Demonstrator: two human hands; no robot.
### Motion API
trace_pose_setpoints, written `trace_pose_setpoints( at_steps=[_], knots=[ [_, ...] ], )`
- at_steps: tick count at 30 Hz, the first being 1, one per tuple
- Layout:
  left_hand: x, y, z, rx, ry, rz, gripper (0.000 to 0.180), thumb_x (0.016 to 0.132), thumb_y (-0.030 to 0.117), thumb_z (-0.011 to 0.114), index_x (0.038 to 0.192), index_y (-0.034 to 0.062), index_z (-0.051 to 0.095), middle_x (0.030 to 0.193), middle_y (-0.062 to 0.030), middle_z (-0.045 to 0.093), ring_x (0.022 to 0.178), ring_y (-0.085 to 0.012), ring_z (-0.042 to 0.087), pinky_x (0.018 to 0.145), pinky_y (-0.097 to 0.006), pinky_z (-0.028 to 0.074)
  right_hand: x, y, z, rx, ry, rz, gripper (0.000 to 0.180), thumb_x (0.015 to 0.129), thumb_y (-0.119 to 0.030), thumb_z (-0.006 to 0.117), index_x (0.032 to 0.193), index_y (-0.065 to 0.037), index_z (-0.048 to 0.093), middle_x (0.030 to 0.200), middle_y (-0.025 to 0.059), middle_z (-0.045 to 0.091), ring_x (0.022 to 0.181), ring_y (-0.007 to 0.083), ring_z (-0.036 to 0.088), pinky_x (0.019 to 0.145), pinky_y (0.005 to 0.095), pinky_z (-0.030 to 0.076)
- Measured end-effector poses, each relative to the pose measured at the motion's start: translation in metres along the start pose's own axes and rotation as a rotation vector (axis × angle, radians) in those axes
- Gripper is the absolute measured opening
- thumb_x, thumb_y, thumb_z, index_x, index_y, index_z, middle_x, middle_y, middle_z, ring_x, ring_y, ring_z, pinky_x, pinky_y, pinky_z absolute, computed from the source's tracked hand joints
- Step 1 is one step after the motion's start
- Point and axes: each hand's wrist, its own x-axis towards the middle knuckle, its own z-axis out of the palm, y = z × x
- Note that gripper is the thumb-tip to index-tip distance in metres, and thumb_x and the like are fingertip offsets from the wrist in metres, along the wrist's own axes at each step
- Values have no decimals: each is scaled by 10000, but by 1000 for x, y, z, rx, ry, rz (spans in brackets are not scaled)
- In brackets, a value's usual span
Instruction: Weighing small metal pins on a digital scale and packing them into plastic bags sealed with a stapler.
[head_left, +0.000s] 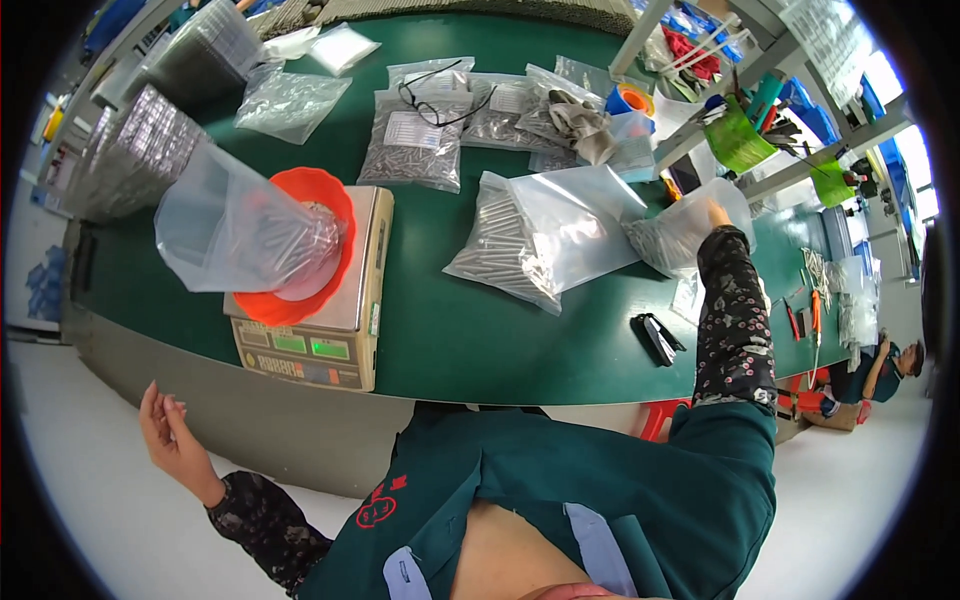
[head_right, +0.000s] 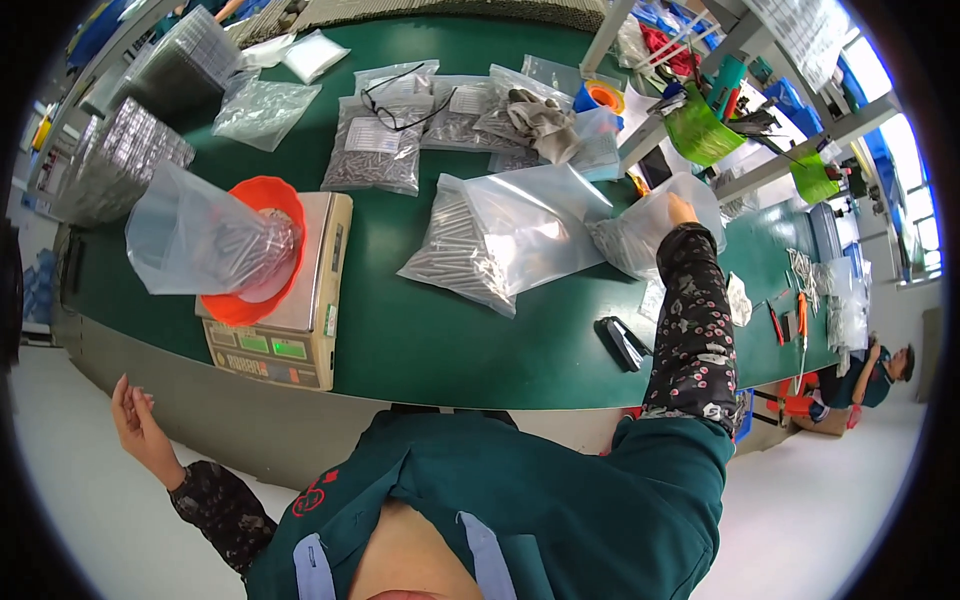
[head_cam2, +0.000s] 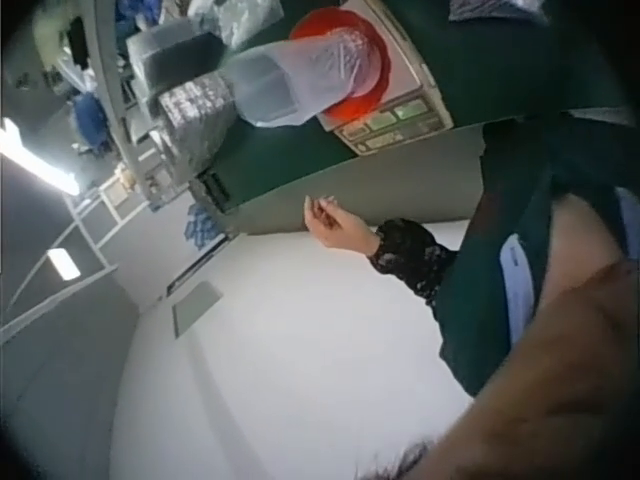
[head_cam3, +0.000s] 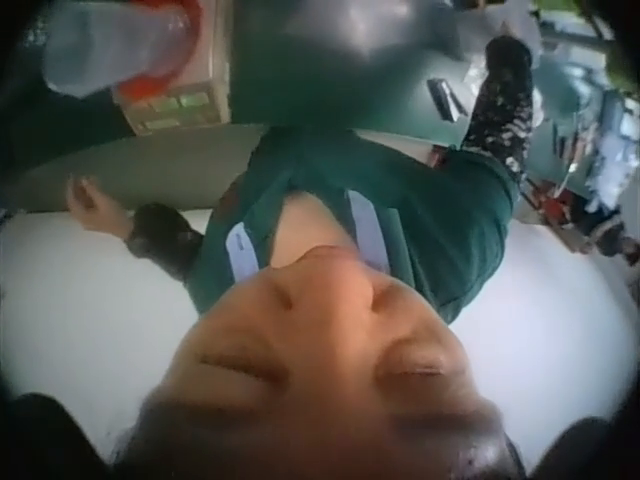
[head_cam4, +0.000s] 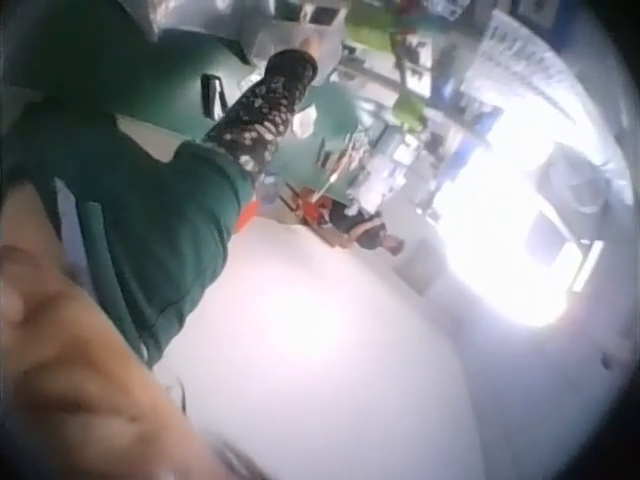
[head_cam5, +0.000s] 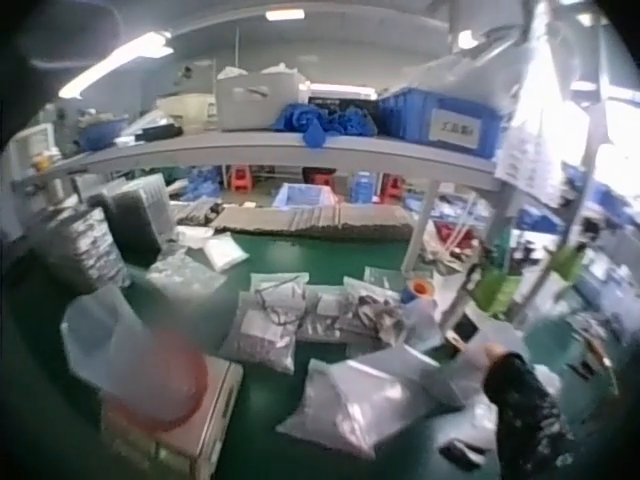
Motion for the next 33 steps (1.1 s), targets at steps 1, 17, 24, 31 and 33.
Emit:
trace_pose_setpoints(
  at_steps=[1,17,24,31,33],
  knots=[
    [4,-10,5,-32,-8,17,230,877,59,476,1093,-4,526,903,-66,569,743,-95,521,690,-216,435,-8,-13,-11,-47,8,16,184,698,-155,548,827,-38,609,882,161,596,864,332,566,749,413,460],
    [97,21,32,-174,-254,453,267,795,-5,524,1054,59,546,826,-56,537,712,-134,556,599,-234,452,-159,-392,-317,473,656,-1023,137,682,-118,617,728,-24,529,680,114,507,665,277,517,593,336,424],
    [134,38,54,-7,-577,699,395,776,18,536,1157,114,489,825,-85,520,698,-177,533,649,-271,441,-124,-545,-313,51,729,-1061,114,636,-124,639,739,-78,630,776,49,570,787,231,536,645,339,462],
    [165,27,71,13,-857,710,257,761,66,568,1013,61,517,701,-93,514,634,-200,517,614,-286,431,-106,-522,-332,350,807,-1240,159,714,-205,619,730,-48,639,688,124,603,671,284,605,586,358,481],
    [171,27,72,-22,-903,689,212,748,59,579,949,33,517,668,-97,512,627,-186,519,607,-281,431,-136,-484,-350,289,817,-1589,192,737,-113,570,900,-12,568,756,170,579,713,313,562,634,383,439]
  ],
)
